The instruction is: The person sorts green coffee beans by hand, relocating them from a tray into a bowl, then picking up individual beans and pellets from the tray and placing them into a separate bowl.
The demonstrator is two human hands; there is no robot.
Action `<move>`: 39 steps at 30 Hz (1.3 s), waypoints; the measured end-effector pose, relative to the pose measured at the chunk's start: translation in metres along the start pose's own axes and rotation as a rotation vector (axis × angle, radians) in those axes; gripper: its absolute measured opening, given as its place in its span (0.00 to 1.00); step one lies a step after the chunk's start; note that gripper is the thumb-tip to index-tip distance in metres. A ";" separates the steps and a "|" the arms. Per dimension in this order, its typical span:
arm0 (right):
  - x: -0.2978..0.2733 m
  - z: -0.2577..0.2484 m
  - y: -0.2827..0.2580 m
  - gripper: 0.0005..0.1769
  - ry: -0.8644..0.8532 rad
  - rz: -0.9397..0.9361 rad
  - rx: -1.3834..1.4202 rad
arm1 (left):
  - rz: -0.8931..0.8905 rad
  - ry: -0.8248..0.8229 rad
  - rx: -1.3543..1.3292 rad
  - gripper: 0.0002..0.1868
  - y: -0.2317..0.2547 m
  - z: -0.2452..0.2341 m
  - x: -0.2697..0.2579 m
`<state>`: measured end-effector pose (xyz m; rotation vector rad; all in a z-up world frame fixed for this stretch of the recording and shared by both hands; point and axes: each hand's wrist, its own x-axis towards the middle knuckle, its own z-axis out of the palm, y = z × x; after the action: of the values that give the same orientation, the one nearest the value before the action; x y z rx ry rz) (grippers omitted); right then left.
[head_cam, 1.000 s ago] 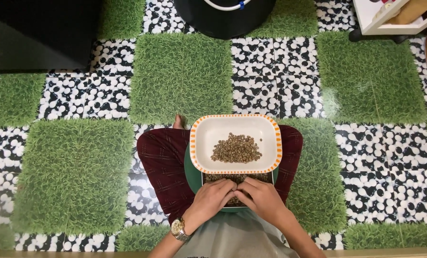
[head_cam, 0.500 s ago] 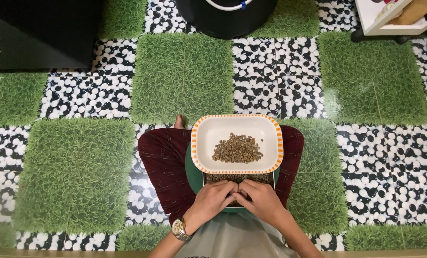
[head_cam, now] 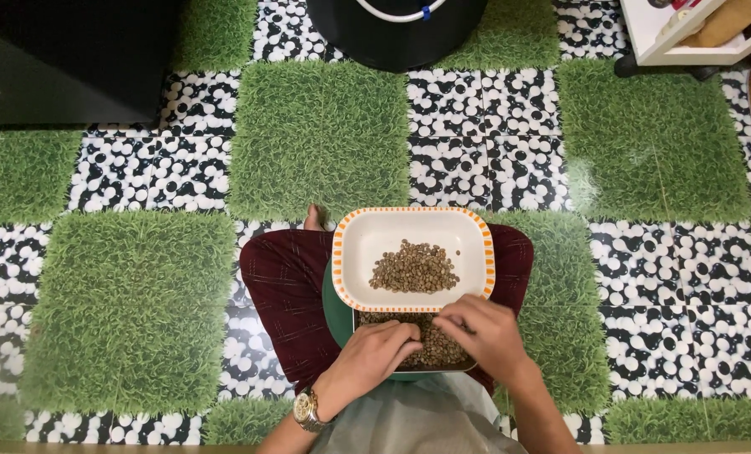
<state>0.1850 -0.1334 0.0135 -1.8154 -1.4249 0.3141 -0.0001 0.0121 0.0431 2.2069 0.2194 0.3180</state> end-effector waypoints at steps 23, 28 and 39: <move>0.122 -0.056 0.066 0.11 -0.051 -0.164 -0.294 | -0.223 0.317 -0.215 0.10 -0.182 -0.070 0.099; 0.180 -0.055 0.074 0.12 -0.089 -0.171 -0.351 | -0.313 -0.105 -0.517 0.23 -0.231 -0.046 0.149; 0.340 -0.042 0.116 0.12 -0.279 -0.002 -0.352 | -0.339 -0.524 -0.752 0.28 -0.186 -0.046 0.171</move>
<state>0.4076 0.1492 0.0499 -2.1145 -1.7630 0.3420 0.1403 0.2049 -0.0523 1.4074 0.1452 -0.3265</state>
